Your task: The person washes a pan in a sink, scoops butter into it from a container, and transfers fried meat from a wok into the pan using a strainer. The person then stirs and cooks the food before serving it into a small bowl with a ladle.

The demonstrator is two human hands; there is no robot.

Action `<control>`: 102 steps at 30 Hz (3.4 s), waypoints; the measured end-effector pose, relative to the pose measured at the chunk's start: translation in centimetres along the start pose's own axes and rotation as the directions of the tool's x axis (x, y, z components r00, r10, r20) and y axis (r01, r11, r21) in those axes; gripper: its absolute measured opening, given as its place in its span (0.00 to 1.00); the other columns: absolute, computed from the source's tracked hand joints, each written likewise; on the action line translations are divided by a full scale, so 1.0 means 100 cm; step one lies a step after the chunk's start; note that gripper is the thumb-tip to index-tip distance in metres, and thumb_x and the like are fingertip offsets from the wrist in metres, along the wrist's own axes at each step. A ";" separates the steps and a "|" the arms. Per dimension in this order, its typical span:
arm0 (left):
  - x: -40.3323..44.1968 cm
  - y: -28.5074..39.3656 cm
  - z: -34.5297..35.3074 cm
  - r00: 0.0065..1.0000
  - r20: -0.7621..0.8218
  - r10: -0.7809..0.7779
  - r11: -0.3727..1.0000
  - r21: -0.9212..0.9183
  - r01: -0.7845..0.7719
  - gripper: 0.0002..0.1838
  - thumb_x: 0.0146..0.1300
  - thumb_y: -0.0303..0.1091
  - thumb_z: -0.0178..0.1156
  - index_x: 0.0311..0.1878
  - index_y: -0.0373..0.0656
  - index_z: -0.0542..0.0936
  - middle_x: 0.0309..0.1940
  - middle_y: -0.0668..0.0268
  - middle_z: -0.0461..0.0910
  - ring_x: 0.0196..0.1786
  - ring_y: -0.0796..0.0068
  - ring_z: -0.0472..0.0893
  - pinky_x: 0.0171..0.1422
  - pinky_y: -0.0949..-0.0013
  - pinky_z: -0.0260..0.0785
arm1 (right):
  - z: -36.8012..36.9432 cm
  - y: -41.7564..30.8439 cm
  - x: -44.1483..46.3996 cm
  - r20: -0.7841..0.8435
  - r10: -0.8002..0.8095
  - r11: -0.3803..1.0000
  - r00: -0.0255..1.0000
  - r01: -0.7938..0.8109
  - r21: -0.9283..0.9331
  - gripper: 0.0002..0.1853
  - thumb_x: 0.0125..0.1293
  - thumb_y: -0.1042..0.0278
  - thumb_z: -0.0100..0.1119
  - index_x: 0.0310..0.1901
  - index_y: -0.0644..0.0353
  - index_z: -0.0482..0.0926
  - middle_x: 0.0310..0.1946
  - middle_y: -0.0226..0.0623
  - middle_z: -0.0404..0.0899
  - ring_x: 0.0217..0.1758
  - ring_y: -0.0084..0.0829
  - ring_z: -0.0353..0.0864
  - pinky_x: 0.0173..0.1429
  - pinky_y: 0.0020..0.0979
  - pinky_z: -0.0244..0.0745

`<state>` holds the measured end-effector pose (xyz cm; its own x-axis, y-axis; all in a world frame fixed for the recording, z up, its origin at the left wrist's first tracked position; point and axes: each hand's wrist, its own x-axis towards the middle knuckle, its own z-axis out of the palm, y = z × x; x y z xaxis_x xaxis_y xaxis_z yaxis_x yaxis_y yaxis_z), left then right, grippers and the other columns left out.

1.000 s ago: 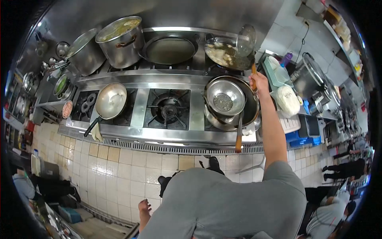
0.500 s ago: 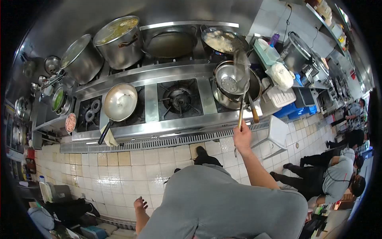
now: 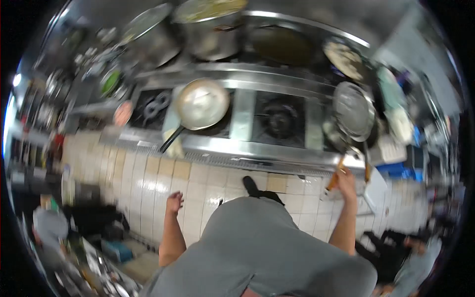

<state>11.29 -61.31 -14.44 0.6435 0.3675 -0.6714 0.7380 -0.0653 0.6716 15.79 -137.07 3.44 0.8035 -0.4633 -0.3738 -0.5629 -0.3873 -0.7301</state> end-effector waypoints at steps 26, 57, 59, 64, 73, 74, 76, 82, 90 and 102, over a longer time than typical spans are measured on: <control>0.245 0.240 -0.069 0.420 0.602 0.679 0.156 0.441 -0.884 0.16 0.54 0.32 0.69 0.47 0.39 0.84 0.33 0.56 0.84 0.42 0.53 0.82 0.50 0.55 0.73 | 0.409 -0.347 -0.205 0.514 -0.487 0.705 0.707 0.665 -0.247 0.24 0.67 0.58 0.60 0.60 0.62 0.76 0.49 0.52 0.82 0.56 0.53 0.80 0.60 0.50 0.74; 0.129 0.245 -0.009 0.921 0.296 0.256 0.885 0.311 -0.346 0.23 0.77 0.48 0.54 0.38 0.34 0.81 0.20 0.63 0.75 0.25 0.71 0.72 0.33 0.63 0.66 | 0.590 -0.336 0.111 0.674 -0.537 0.563 0.507 0.810 -0.161 0.17 0.54 0.76 0.57 0.45 0.49 0.85 0.48 0.44 0.81 0.53 0.48 0.81 0.59 0.44 0.76; 0.131 0.242 -0.007 0.922 0.270 0.278 0.880 0.313 -0.358 0.23 0.76 0.48 0.54 0.38 0.33 0.81 0.20 0.62 0.75 0.25 0.71 0.72 0.33 0.62 0.66 | 0.550 -0.354 0.120 0.819 -0.455 0.519 0.349 0.852 -0.075 0.18 0.52 0.77 0.55 0.44 0.49 0.86 0.46 0.45 0.82 0.52 0.48 0.82 0.58 0.43 0.77; 0.126 0.238 -0.004 0.936 0.251 0.249 0.885 0.335 -0.325 0.24 0.76 0.49 0.54 0.41 0.32 0.81 0.23 0.56 0.79 0.27 0.63 0.76 0.35 0.58 0.68 | 0.497 -0.393 0.208 0.858 -0.441 0.433 0.263 0.900 -0.053 0.20 0.49 0.79 0.54 0.43 0.53 0.87 0.46 0.47 0.85 0.51 0.49 0.83 0.57 0.41 0.77; 0.116 0.230 0.008 0.926 0.210 0.315 0.846 0.379 -0.374 0.24 0.77 0.48 0.53 0.39 0.32 0.80 0.22 0.55 0.77 0.26 0.61 0.76 0.35 0.58 0.68 | 0.569 -0.352 0.147 0.867 -0.350 0.558 0.354 0.822 -0.111 0.17 0.56 0.74 0.58 0.47 0.52 0.87 0.47 0.46 0.85 0.52 0.45 0.85 0.54 0.40 0.79; 0.114 0.232 0.009 0.933 0.202 0.298 0.860 0.368 -0.354 0.24 0.77 0.48 0.53 0.38 0.32 0.80 0.22 0.55 0.77 0.26 0.60 0.76 0.35 0.57 0.68 | 0.555 -0.350 0.134 0.865 -0.350 0.563 0.360 0.819 -0.113 0.17 0.56 0.74 0.58 0.47 0.52 0.87 0.47 0.46 0.85 0.52 0.45 0.85 0.54 0.40 0.79; 0.110 0.236 0.014 0.929 0.198 0.312 0.860 0.357 -0.364 0.24 0.77 0.48 0.53 0.37 0.33 0.80 0.20 0.59 0.76 0.26 0.66 0.75 0.33 0.60 0.67 | 0.516 -0.361 0.117 0.872 -0.350 0.703 0.341 0.712 0.004 0.18 0.51 0.78 0.56 0.43 0.54 0.88 0.43 0.46 0.86 0.49 0.44 0.85 0.51 0.40 0.78; 0.085 0.247 0.015 0.951 0.262 0.166 0.947 0.227 -0.227 0.22 0.78 0.48 0.51 0.41 0.35 0.80 0.19 0.70 0.71 0.22 0.80 0.67 0.28 0.69 0.61 | 0.381 -0.326 0.093 0.789 -0.409 0.774 0.458 0.632 0.034 0.21 0.52 0.80 0.48 0.44 0.60 0.86 0.43 0.46 0.87 0.45 0.41 0.85 0.52 0.38 0.77; 0.109 0.199 -0.004 0.879 0.436 0.194 0.976 0.002 -0.217 0.20 0.78 0.51 0.51 0.43 0.42 0.78 0.22 0.69 0.73 0.20 0.78 0.70 0.23 0.70 0.64 | 0.396 -0.187 0.043 0.274 -0.560 0.787 0.782 0.606 -0.118 0.24 0.59 0.79 0.54 0.58 0.52 0.82 0.58 0.49 0.81 0.61 0.50 0.80 0.68 0.40 0.74; 0.101 0.162 -0.031 0.791 0.589 0.169 0.948 -0.316 0.032 0.28 0.75 0.64 0.49 0.52 0.46 0.78 0.25 0.68 0.77 0.24 0.73 0.75 0.29 0.66 0.70 | 0.372 -0.011 -0.184 0.055 -0.264 0.935 0.963 0.270 -0.232 0.16 0.71 0.60 0.49 0.38 0.63 0.82 0.37 0.58 0.83 0.46 0.59 0.82 0.52 0.53 0.76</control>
<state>29.15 -55.77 -9.37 0.7531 -0.2665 -0.6015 0.6564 0.2435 0.7140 8.83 -98.46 -10.17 0.9332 -0.2995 -0.1984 -0.3539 -0.6716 -0.6509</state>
